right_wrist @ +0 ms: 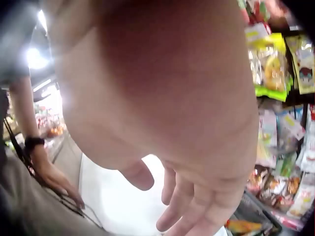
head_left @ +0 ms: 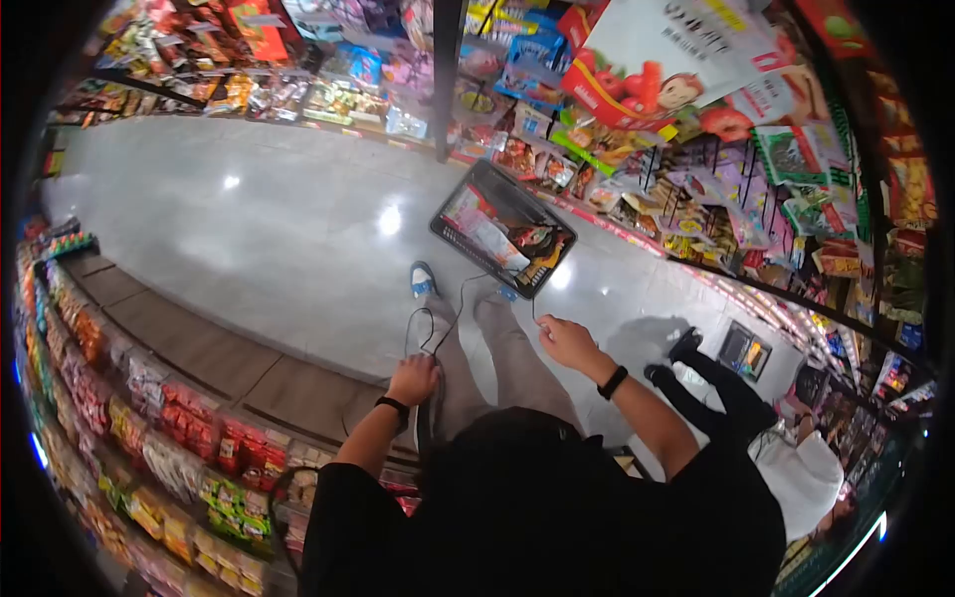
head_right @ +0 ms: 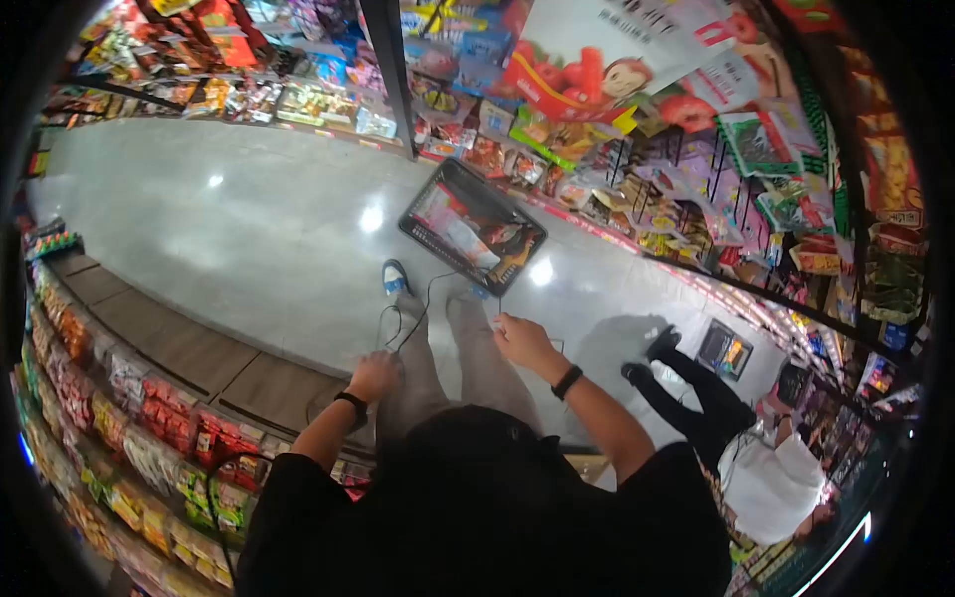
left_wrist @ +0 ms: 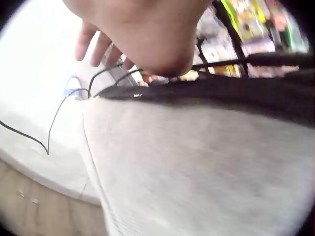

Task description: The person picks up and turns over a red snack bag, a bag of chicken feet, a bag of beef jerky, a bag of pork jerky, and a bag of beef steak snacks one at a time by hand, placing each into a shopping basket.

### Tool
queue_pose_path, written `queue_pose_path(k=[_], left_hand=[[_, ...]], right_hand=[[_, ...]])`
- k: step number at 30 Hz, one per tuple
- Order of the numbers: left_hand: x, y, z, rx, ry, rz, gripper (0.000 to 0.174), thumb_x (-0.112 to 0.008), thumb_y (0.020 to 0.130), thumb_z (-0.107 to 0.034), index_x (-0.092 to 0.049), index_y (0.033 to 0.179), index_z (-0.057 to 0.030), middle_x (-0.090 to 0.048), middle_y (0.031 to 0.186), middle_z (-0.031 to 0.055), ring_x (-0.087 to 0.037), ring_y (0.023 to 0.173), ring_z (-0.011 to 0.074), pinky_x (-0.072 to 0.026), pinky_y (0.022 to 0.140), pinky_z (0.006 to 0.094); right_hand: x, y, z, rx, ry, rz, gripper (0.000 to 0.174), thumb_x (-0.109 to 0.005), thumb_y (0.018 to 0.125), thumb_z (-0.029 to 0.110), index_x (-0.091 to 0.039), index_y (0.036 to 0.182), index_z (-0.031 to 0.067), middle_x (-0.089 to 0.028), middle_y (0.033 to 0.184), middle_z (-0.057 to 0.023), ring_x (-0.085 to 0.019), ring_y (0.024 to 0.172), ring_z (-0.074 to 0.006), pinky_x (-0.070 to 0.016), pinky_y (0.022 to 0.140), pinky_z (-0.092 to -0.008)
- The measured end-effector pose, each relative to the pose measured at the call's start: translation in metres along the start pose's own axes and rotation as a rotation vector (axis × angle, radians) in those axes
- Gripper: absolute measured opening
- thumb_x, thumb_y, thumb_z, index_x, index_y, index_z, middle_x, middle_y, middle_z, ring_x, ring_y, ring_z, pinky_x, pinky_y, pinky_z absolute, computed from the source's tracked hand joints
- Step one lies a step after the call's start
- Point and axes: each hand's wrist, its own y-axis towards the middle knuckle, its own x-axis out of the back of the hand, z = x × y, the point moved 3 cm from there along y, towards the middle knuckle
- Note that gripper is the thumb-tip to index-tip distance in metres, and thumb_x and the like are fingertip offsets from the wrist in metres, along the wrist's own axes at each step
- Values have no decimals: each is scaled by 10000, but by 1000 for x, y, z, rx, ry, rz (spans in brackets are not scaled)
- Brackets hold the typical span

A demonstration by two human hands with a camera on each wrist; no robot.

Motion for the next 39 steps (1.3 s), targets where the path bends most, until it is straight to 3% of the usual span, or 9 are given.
queue_pose_path(k=[4,7,8,11,16,23,30,34,39], left_hand=[[-19,25,-21,-623,0,168,327,-543,926,-319,-636,1004,-15,-625,1099,199,-586,1092,384,-447,982,497],[-22,34,-13,-880,-95,272,298,-567,860,-302,-638,947,-26,-631,1081,174,-585,1088,375,-441,992,480],[-42,37,-1,-966,-230,164,297,-570,825,-302,-643,918,-30,-637,1097,156,-581,1106,363,-448,989,469],[-79,46,14,-987,-210,348,335,-565,811,-308,-653,991,-39,-638,1123,153,-569,1148,357,-445,1002,476],[-65,64,15,-1036,-318,315,529,-610,670,-374,-643,1099,-68,-637,1172,129,-555,1212,347,-441,1039,460],[-78,72,25,-1067,-348,296,545,-608,664,-400,-647,1107,-84,-629,1195,109,-560,1213,339,-437,1038,450],[-101,81,22,-1098,-362,313,575,-582,746,-415,-648,1242,-132,-615,1301,113,-561,1271,338,-445,1047,437],[-110,84,14,-1101,-416,330,570,-576,746,-405,-658,1234,-123,-619,1294,116,-553,1275,343,-431,1084,449],[-119,90,7,-1089,-452,414,550,-586,732,-383,-663,1198,-102,-624,1240,120,-549,1270,344,-419,1114,466]], right_hand=[[-102,45,-100,-173,-169,243,307,-548,957,292,-663,1132,67,-737,1008,-188,-701,946,-392,-549,835,-498],[-147,76,-143,-262,-187,331,315,-550,949,307,-676,1079,49,-734,991,-202,-694,944,-412,-545,832,-507],[-159,86,-156,-293,-159,295,306,-549,950,304,-677,1071,54,-733,985,-204,-692,943,-415,-544,831,-508],[-184,125,-173,-352,-114,214,279,-547,952,298,-680,1051,74,-733,968,-204,-687,942,-424,-542,829,-510],[-217,190,-224,-387,-168,128,254,-552,949,309,-675,1015,96,-735,959,-191,-689,945,-419,-542,823,-512],[-251,280,-302,-494,-172,63,279,-566,927,289,-662,1062,65,-719,1017,-213,-688,997,-402,-544,855,-513],[-282,356,-335,-297,-216,-125,312,-641,861,179,-603,1114,1,-673,1109,-245,-670,1043,-413,-546,891,-523],[-280,383,-338,-399,-157,-76,511,-653,886,205,-487,1330,13,-638,1225,-254,-643,1109,-433,-538,915,-522],[-275,416,-361,-521,-109,-21,475,-646,923,231,-529,1328,13,-685,1164,-248,-658,1108,-408,-543,923,-507]])
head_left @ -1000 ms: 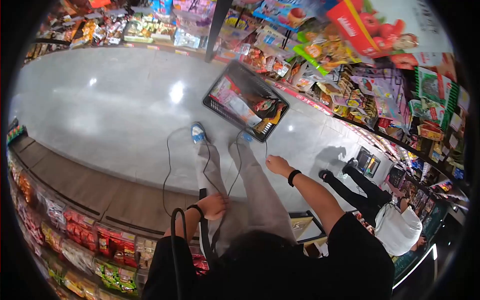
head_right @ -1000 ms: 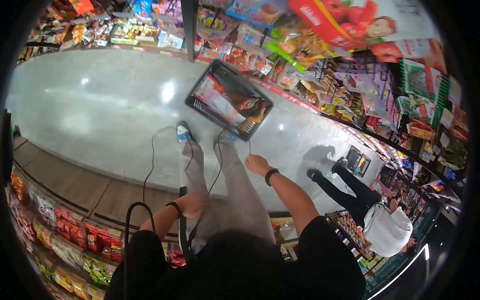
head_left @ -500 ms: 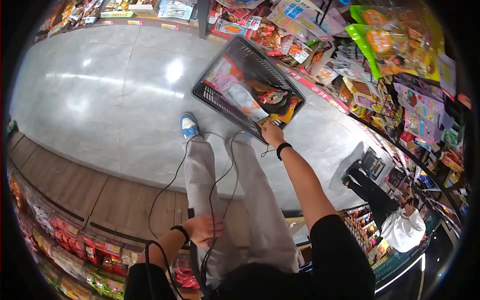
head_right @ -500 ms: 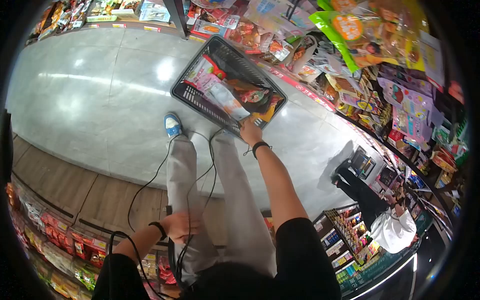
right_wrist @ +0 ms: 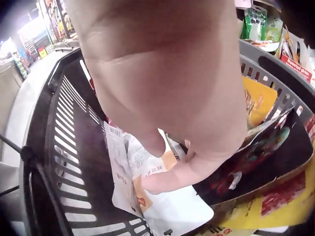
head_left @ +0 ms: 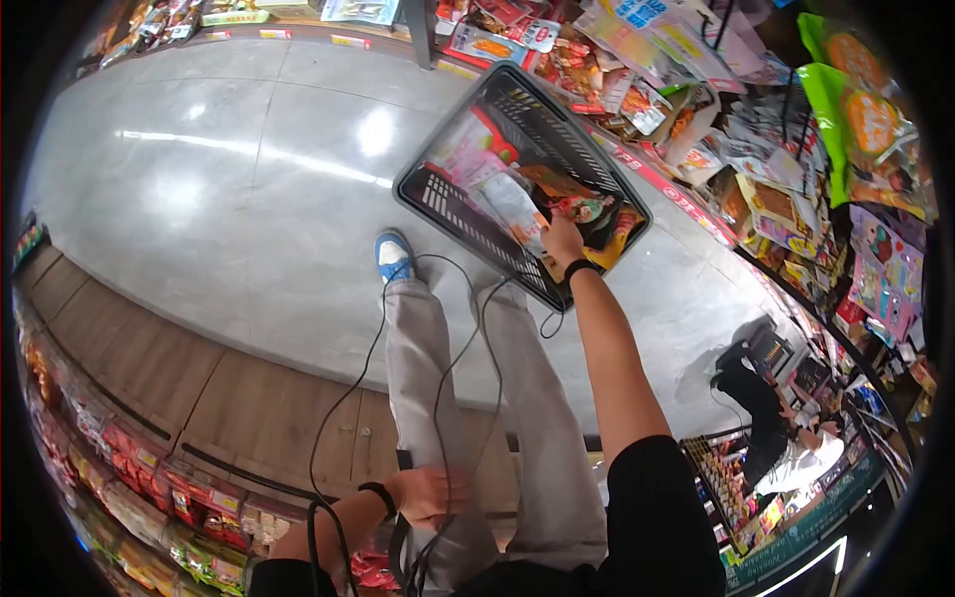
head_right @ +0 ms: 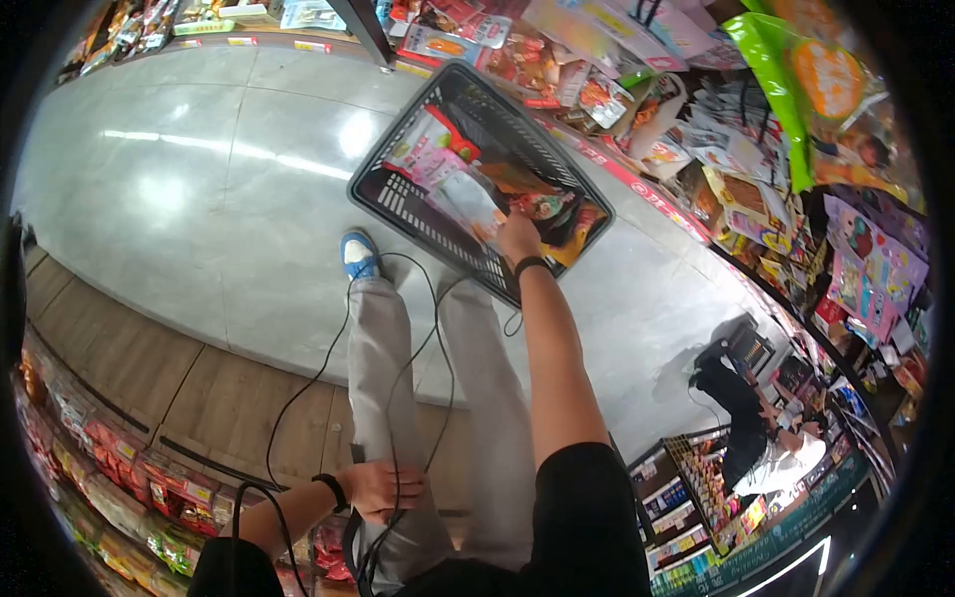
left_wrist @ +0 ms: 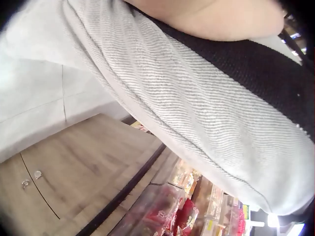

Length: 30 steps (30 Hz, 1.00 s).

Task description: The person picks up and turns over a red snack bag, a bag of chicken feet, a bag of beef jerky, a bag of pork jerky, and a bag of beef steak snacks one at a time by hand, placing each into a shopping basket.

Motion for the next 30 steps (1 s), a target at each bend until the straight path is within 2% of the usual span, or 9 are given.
queue_pose_path(k=[2,8,12,14,19,23,26,29,30], left_hand=[[-10,-1,-3,3,-40,-20,550,-588,730,-383,-662,1190,-91,-623,1229,121,-547,1269,344,-412,1129,472],[-11,-3,-1,4,-58,14,601,-568,739,-429,-646,1212,-67,-620,1239,129,-547,1264,354,-408,1140,477],[-1,-2,-2,4,-81,4,599,-579,733,-422,-633,1210,-64,-619,1229,145,-547,1262,360,-418,1128,474],[4,-1,-6,2,-54,33,596,-590,726,-408,-628,1211,-63,-617,1237,150,-544,1269,362,-424,1121,474],[18,2,-5,42,-30,221,625,-618,704,-375,-607,1249,-70,-593,1298,149,-529,1294,370,-441,1098,470],[58,-9,-21,5,88,133,603,-631,712,-357,-607,1257,-100,-573,1340,145,-522,1297,370,-467,1063,461],[69,-18,-34,104,237,194,644,-651,651,-368,-594,1228,-88,-587,1259,159,-535,1230,358,-462,1028,465],[112,-8,-70,537,228,155,601,-625,756,-358,-587,1287,-79,-554,1366,166,-516,1294,337,-436,1072,449],[98,-25,-51,728,431,172,540,-598,814,-353,-609,1278,-77,-582,1362,164,-553,1276,327,-458,1054,450]], right_hand=[[-25,14,-13,65,13,33,505,-659,898,226,-515,1346,42,-694,1157,-239,-654,1117,-424,-537,925,-498],[-51,-28,-6,15,142,-94,248,-679,894,246,-740,1057,70,-705,1112,-209,-683,1033,-408,-548,883,-491],[-67,-52,-14,51,-77,-106,182,-677,926,273,-740,938,102,-687,1003,-179,-689,927,-398,-555,777,-507],[-54,-73,-11,223,-33,-204,185,-661,936,256,-730,886,92,-655,943,-156,-675,847,-390,-540,726,-515],[49,-162,19,496,-19,-341,166,-691,909,245,-706,867,85,-638,952,-70,-640,861,-328,-523,705,-479],[153,-279,49,714,-131,-597,59,-739,850,141,-743,909,141,-625,1052,-22,-579,972,-267,-502,799,-405],[242,-390,76,754,-153,-768,237,-787,782,70,-794,992,179,-626,1144,-23,-546,1032,-264,-478,873,-379],[330,-516,102,694,-158,-980,312,-814,741,40,-799,1011,196,-624,1177,-28,-526,1098,-279,-462,918,-385],[361,-549,112,674,-157,-1065,327,-821,730,33,-800,1010,200,-624,1185,-32,-519,1125,-286,-458,933,-389]])
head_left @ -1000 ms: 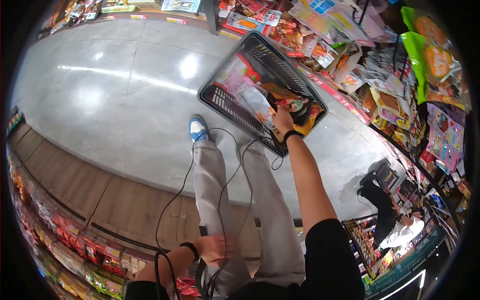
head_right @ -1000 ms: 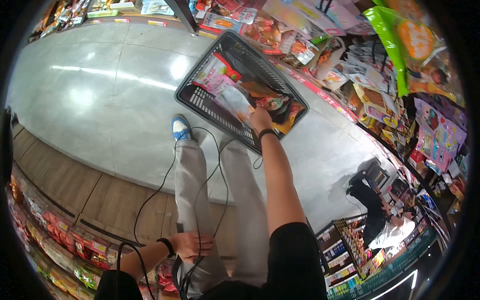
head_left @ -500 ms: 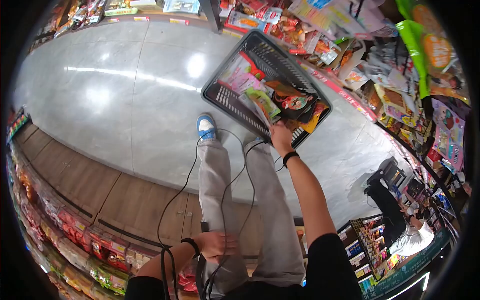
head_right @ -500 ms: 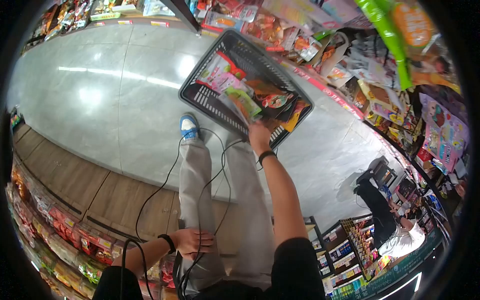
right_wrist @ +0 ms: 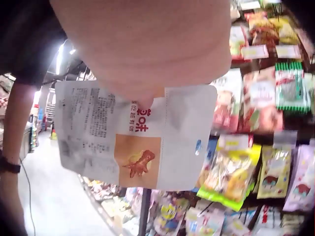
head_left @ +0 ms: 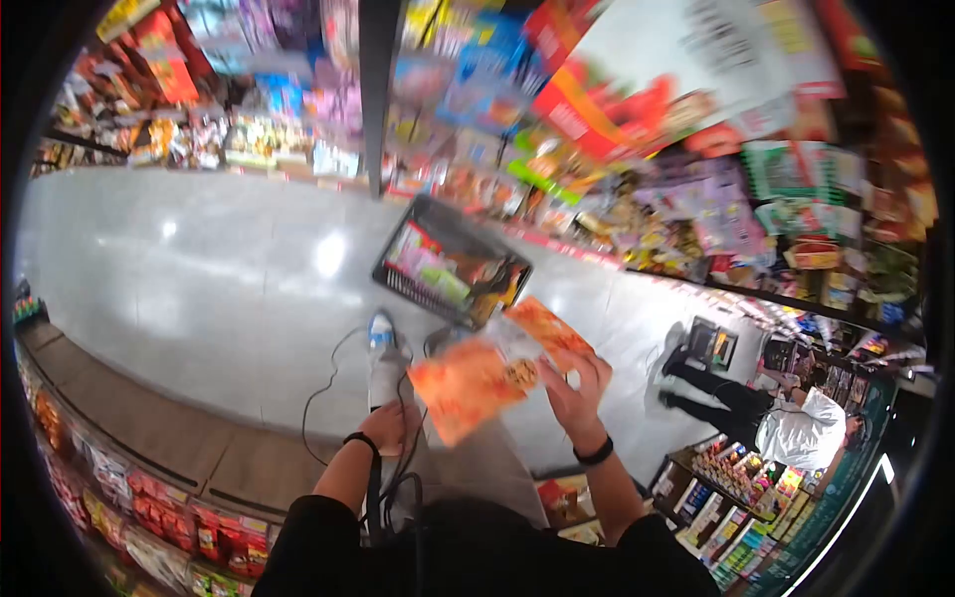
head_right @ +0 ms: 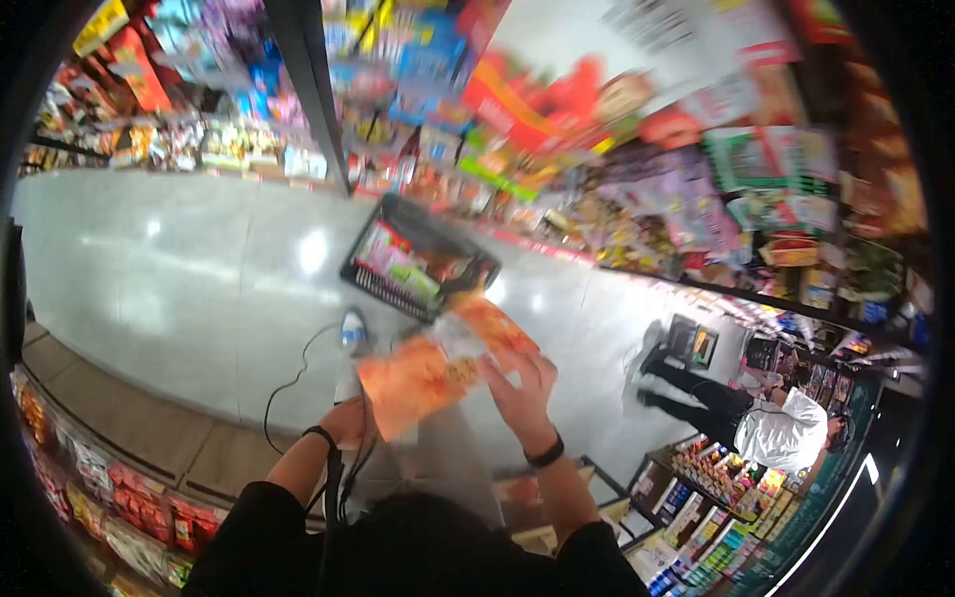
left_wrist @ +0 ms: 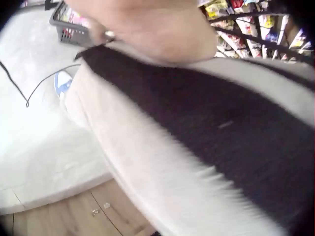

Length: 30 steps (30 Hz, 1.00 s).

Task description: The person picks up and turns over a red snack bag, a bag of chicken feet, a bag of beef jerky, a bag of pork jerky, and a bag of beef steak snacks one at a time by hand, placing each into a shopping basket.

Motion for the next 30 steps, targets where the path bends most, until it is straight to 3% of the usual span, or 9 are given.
queue_pose_path(k=[3,8,10,12,14,17,21,24,30], left_hand=[[56,-23,-18,374,41,251,418,-536,925,-313,-682,1228,-63,-693,1261,158,-678,1146,325,-541,946,469],[166,-51,-45,295,42,-59,422,-515,948,-285,-678,1247,-36,-721,1183,179,-688,1120,359,-554,929,480],[222,-43,-76,130,-36,-334,504,-508,997,-391,-614,1331,-29,-708,1221,167,-672,1166,299,-520,989,448],[281,-33,-133,-335,-725,-338,617,-468,1035,-524,-545,1411,-41,-682,1269,106,-643,1179,225,-481,1035,408],[367,-118,-289,-278,-1027,-256,645,-398,1064,-567,-502,1456,-64,-654,1283,54,-627,1148,194,-475,1031,375],[362,-145,-380,-363,-989,-74,619,-339,1092,-533,-491,1443,-46,-653,1273,91,-634,1134,210,-509,971,353],[302,-150,-457,-476,-1241,186,572,-329,1110,-477,-483,1417,-19,-639,1259,146,-638,1116,274,-548,911,358],[267,-157,-488,-453,-1481,136,595,-343,1100,-487,-410,1473,-27,-565,1351,182,-605,1167,291,-531,949,375],[271,-161,-547,-593,-1790,-256,694,-373,1079,-507,-265,1584,-43,-415,1534,255,-540,1269,325,-499,1025,407]], right_hand=[[127,27,35,-44,-105,-109,338,-822,734,23,-800,1006,223,-592,1240,-68,-494,1202,-329,-437,1009,-433],[259,21,71,-97,-230,-424,308,-856,741,105,-794,984,284,-541,1293,-80,-434,1272,-352,-434,1036,-463],[289,17,81,-106,-238,-494,294,-868,740,128,-789,969,296,-533,1296,-87,-412,1294,-359,-431,1038,-473],[307,6,86,-103,-219,-546,291,-869,735,105,-782,944,289,-523,1322,-120,-377,1341,-398,-406,1071,-506],[321,2,86,-32,-267,-583,328,-885,720,155,-783,976,332,-516,1335,-110,-386,1329,-389,-404,1068,-494],[352,-1,91,79,-249,-545,305,-879,734,179,-793,999,304,-491,1396,-139,-384,1335,-402,-381,1086,-502],[358,-19,85,-122,49,-635,415,-824,828,176,-709,1221,110,-312,1588,-279,-239,1482,-485,-294,1150,-568],[373,-32,84,-319,377,-601,481,-809,852,192,-647,1274,28,-248,1617,-301,-186,1515,-489,-266,1168,-567],[388,-98,90,-49,463,-312,448,-760,819,163,-677,1250,74,-577,1430,-166,-493,1386,-369,-326,1164,-558]])
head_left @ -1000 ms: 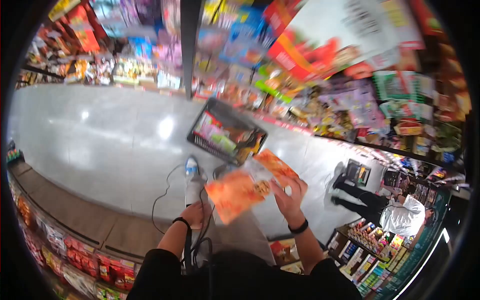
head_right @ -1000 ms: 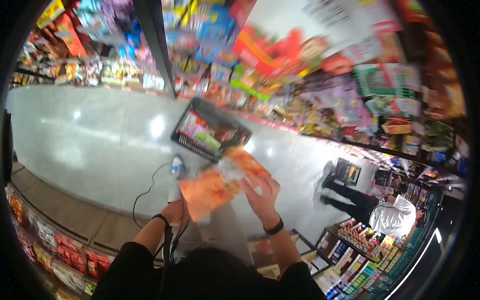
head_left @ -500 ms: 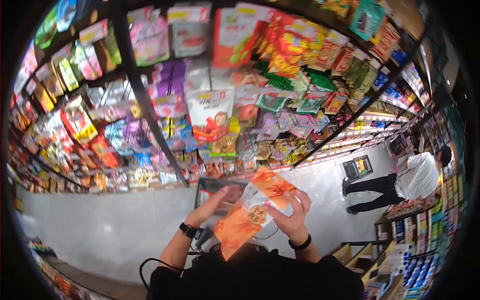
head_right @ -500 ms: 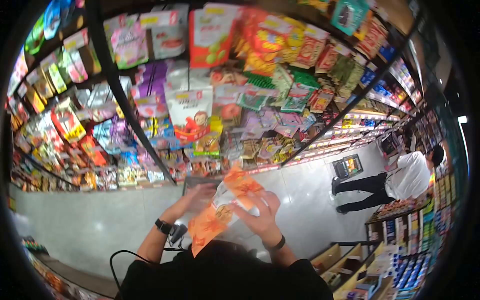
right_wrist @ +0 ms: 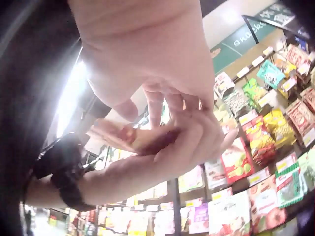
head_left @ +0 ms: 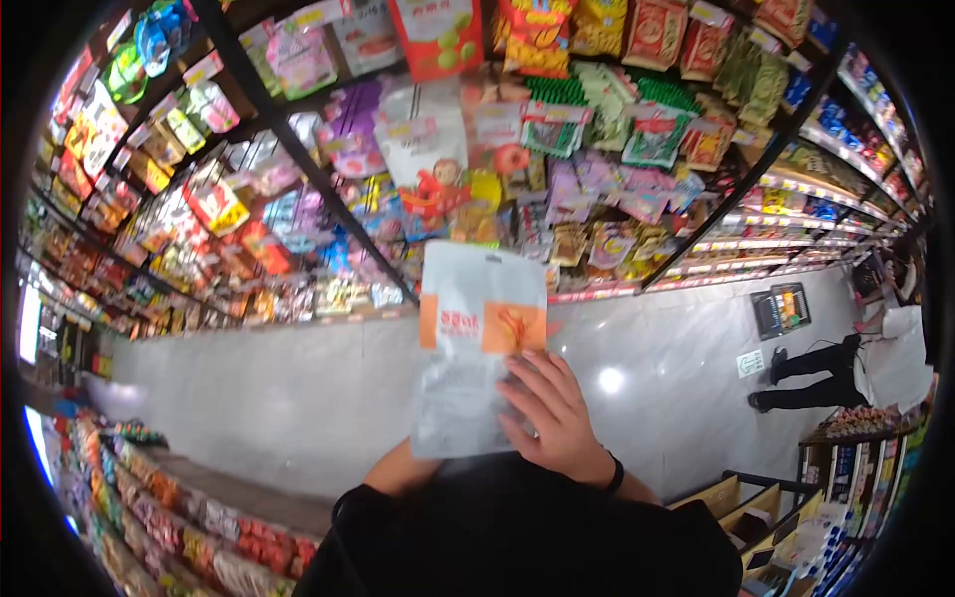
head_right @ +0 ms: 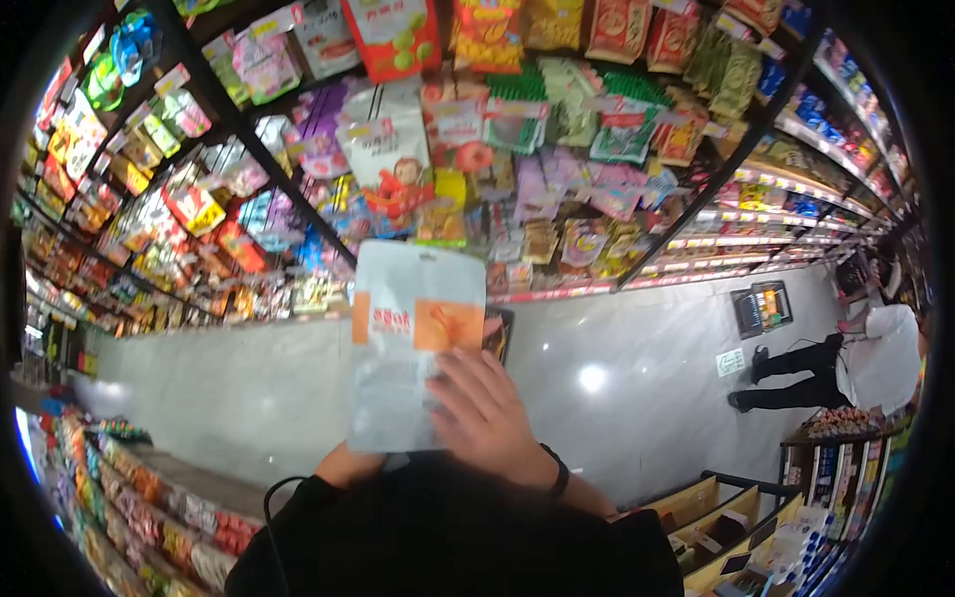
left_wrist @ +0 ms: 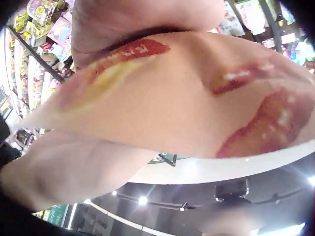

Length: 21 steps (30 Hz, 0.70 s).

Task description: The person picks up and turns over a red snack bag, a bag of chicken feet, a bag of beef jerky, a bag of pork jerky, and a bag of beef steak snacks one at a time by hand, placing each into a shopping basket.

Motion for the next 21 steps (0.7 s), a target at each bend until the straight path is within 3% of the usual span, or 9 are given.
queue_pose_path(k=[3,6,9,12,17,20,21], left_hand=[[-9,1,9,-38,-196,320,809,-375,1052,-587,-140,1622,-64,-251,1627,266,-476,1327,339,-451,1100,441],[-22,-13,11,-65,-151,95,860,-392,1022,-650,-167,1616,-70,-270,1622,266,-507,1258,349,-454,1094,450],[-35,-22,8,-97,-263,170,882,-379,1014,-677,-171,1619,-71,-274,1619,267,-501,1252,339,-452,1087,455],[-45,-35,-2,-152,-302,116,830,-376,1037,-618,-165,1613,-59,-437,1477,243,-551,1198,355,-488,1011,449],[-27,-61,-32,-195,-325,250,844,-418,1018,-618,-189,1604,-56,-495,1280,176,-542,1037,291,-461,877,394],[-5,-90,-56,-189,-339,423,853,-443,1006,-618,-203,1598,-54,-530,1161,136,-537,939,253,-445,797,362],[3,-104,-67,-187,-341,452,855,-451,1002,-618,-208,1596,-53,-541,1122,123,-536,907,240,-439,770,351]], right_hand=[[6,-10,15,104,-138,108,423,-730,854,233,-688,1259,120,-572,1445,-155,-494,1389,-356,-313,1179,-554],[13,-12,14,188,-90,83,432,-718,866,255,-682,1281,142,-569,1451,-152,-491,1393,-352,-299,1187,-565],[18,-8,17,257,-109,97,422,-701,880,273,-683,1288,169,-570,1452,-148,-492,1394,-345,-300,1191,-557],[17,3,32,311,-136,111,466,-730,855,272,-670,1292,120,-571,1451,-144,-487,1398,-343,-315,1186,-553],[28,40,59,411,81,42,534,-747,819,225,-619,1294,16,-629,1331,-166,-567,1277,-340,-409,1106,-515],[43,74,99,542,229,-162,262,-714,821,131,-609,1056,80,-705,1080,-159,-678,927,-295,-529,799,-441],[37,82,120,586,278,-313,211,-727,790,86,-580,937,119,-751,922,-148,-711,767,-277,-562,639,-420]])
